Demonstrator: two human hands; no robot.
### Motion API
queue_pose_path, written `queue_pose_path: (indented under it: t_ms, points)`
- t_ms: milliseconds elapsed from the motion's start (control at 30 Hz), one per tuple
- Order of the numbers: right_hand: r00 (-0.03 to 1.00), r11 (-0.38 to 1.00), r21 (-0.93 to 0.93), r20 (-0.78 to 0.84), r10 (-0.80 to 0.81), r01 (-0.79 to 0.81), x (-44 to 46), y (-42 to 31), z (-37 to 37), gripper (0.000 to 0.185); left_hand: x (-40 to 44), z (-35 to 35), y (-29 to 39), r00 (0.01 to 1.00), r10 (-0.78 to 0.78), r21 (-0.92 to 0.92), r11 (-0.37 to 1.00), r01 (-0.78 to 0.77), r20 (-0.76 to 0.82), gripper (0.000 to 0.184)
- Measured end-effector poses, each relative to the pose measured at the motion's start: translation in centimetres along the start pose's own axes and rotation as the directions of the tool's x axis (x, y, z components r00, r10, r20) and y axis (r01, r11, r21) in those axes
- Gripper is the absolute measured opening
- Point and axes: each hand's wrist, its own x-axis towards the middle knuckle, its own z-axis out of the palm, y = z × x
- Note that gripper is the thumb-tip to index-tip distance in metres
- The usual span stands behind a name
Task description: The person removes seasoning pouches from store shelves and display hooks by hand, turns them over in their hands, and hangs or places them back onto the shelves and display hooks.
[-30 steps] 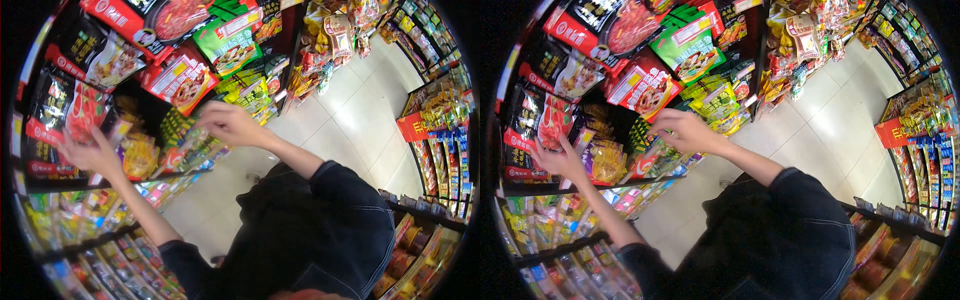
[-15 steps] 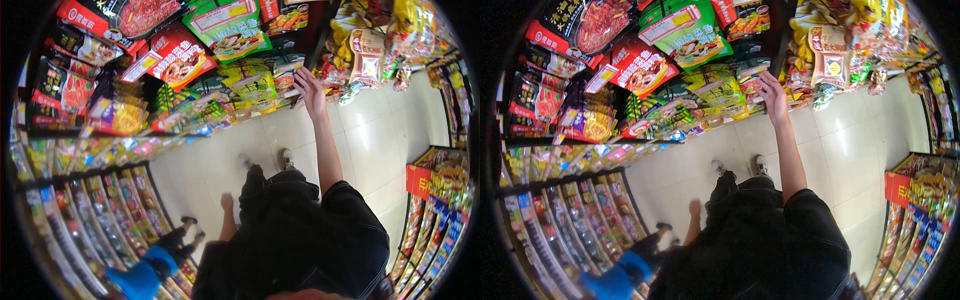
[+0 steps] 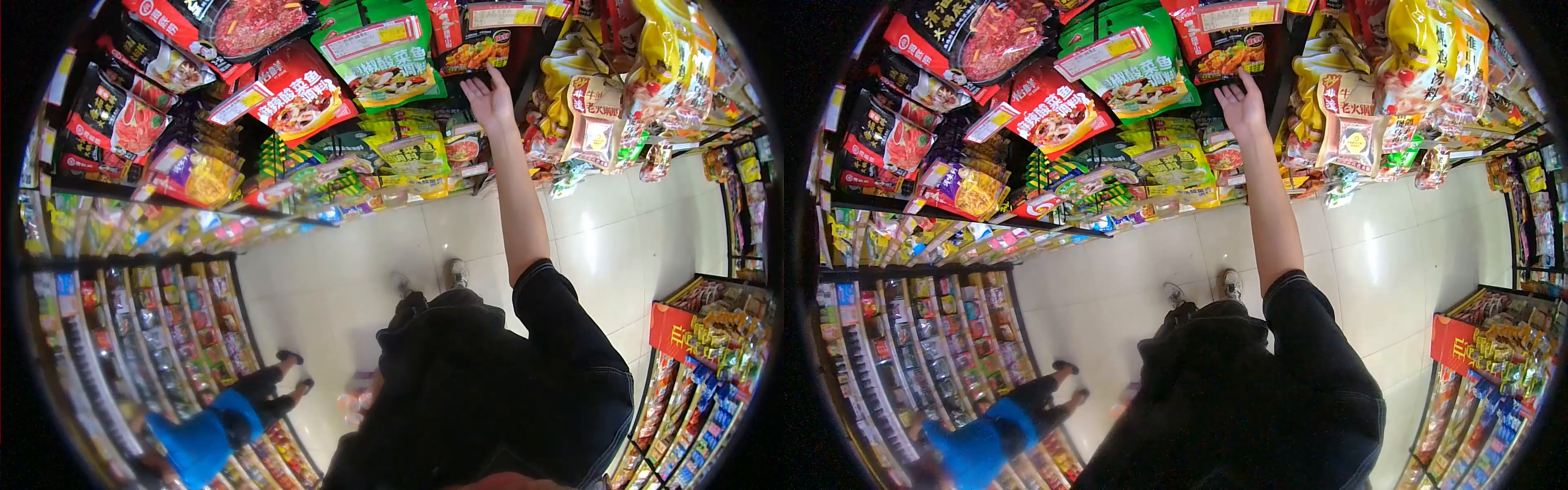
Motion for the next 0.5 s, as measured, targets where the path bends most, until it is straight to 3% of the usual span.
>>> queue_pose_path:
  t_ms: [100,233,333,367,467,500]
  points:
    - [0.985,0.999,0.049,0.171,0.008,-0.016,0.3,0.6,-1.4,0.056,1.4,0.2,0.4,0.998,0.054,-0.024,0.998,-0.055,-0.025,0.017]
    - [0.98,0.999,-0.018,0.196,-0.039,0.044,-1.6,1.3,-2.7,0.051,3.3,0.3,0.5,0.992,0.116,-0.054,0.991,-0.119,-0.054,0.018]
    - [0.996,0.999,-0.033,0.087,-0.02,0.023,-3.2,0.8,-2.4,0.049,4.0,-0.1,0.1,0.99,0.135,-0.045,0.99,-0.137,-0.046,0.019]
    - [0.999,1.0,-0.01,-0.019,0.027,-0.028,-3.2,0.6,-2.2,0.04,3.9,-0.4,-0.3,0.99,0.134,-0.041,0.99,-0.135,-0.045,0.019]
    - [0.94,0.977,0.044,0.283,0.188,-0.209,-1.1,-0.3,-4.1,0.035,3.9,-1.5,-1.2,0.992,0.127,-0.023,0.992,-0.128,-0.019,0.02]
    - [0.934,0.972,0.025,0.285,0.217,-0.233,-0.1,-0.2,-4.7,0.039,4.2,-1.6,-1.5,0.992,0.126,-0.014,0.992,-0.126,-0.007,0.021]
